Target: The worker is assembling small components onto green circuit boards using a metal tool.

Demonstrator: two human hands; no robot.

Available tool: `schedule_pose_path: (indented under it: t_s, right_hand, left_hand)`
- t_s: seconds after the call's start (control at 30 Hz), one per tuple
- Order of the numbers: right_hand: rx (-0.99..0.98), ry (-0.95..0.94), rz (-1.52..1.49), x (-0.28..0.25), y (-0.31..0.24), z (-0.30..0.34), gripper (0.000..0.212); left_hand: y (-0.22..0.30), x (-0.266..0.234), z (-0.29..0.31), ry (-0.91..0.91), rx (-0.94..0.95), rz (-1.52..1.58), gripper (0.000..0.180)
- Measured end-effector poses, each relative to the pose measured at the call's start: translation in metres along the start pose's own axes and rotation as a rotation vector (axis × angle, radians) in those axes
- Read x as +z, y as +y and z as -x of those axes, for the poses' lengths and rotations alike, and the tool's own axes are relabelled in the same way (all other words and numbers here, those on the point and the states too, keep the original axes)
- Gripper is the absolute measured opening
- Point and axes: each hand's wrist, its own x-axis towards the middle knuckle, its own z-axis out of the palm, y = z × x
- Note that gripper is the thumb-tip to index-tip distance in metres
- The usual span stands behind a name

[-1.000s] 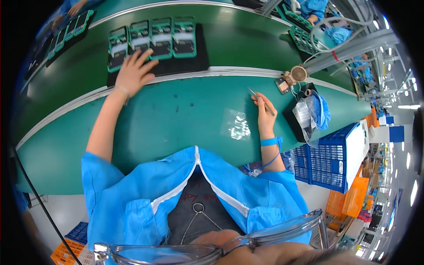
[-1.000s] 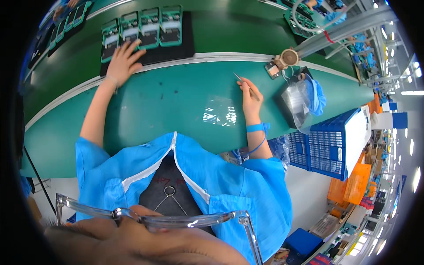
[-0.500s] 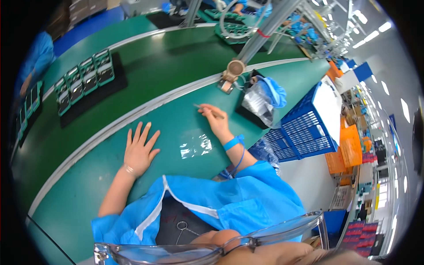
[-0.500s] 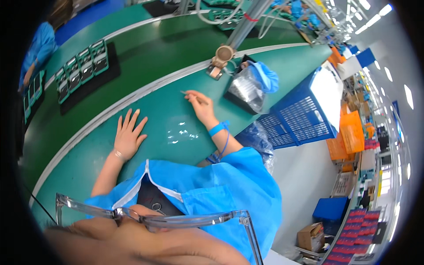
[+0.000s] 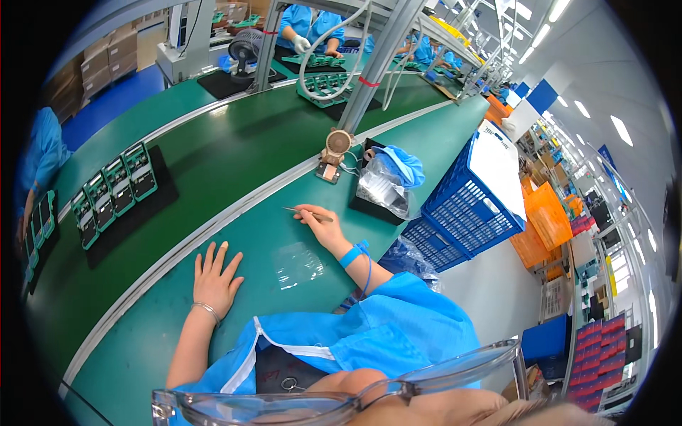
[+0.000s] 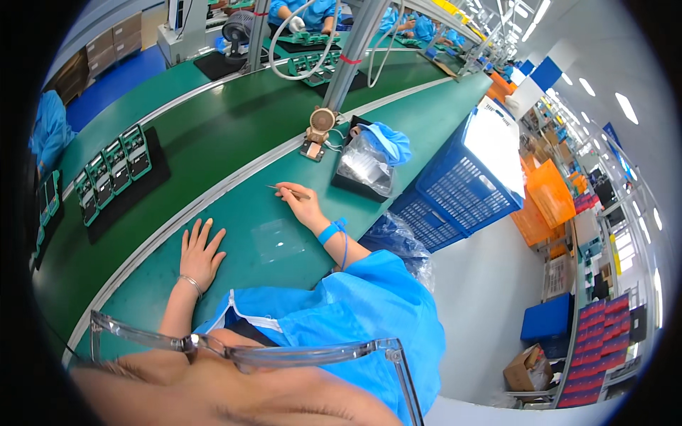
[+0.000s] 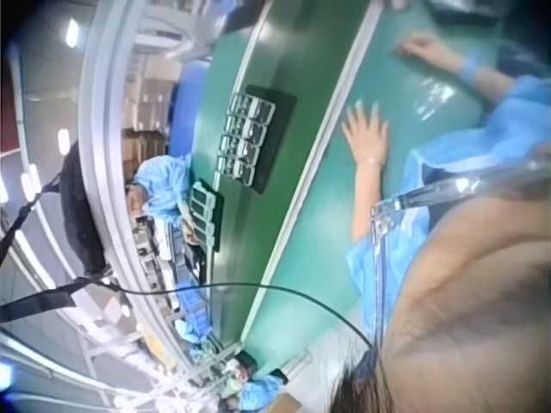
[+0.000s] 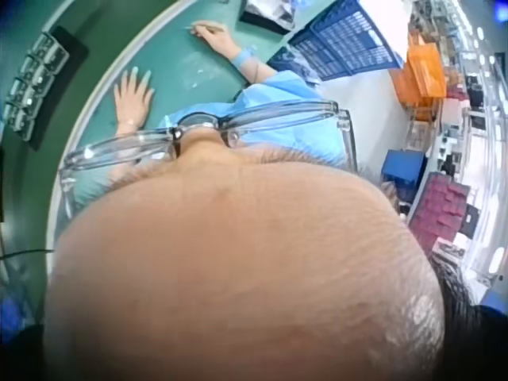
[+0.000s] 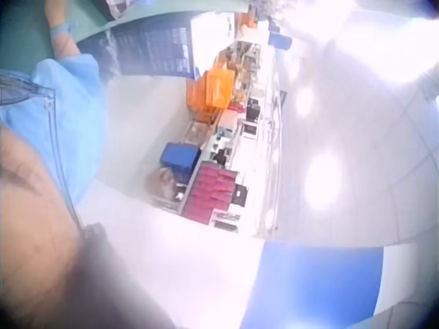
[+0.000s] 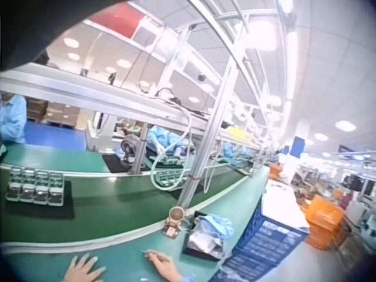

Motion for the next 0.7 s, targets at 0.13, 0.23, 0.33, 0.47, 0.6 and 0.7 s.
schedule_pose_path:
  t_s: [0.13,0.23,0.33,0.47,0.6,0.7]
  right_hand:
    - [0.013,0.007,-0.003,0.002,-0.001,-0.003,0.024]
    - [0.006,0.012,0.017,0.001,-0.003,-0.001,0.024]
    - [0.003,0.009,0.022,0.001,-0.001,-0.003,0.024]
    - [0.004,0.007,0.013,0.001,0.006,-0.004,0.025]
    - [0.009,0.011,-0.002,0.003,0.007,-0.004,0.025]
    - [0.019,0.014,-0.007,0.004,0.008,-0.004,0.024]
  left_hand:
    - [-0.001,-0.003,-0.002,-0.010,-0.012,-0.003,0.050]
    - [0.000,-0.005,-0.003,-0.017,-0.014,0.004,0.050]
    - [-0.002,-0.004,-0.004,-0.019,-0.013,0.010,0.049]
    - [-0.004,-0.004,-0.004,-0.019,-0.009,0.015,0.048]
    - [-0.008,-0.003,-0.005,-0.010,-0.003,0.021,0.048]
    - [-0.011,-0.003,-0.005,-0.006,-0.001,0.039,0.048]
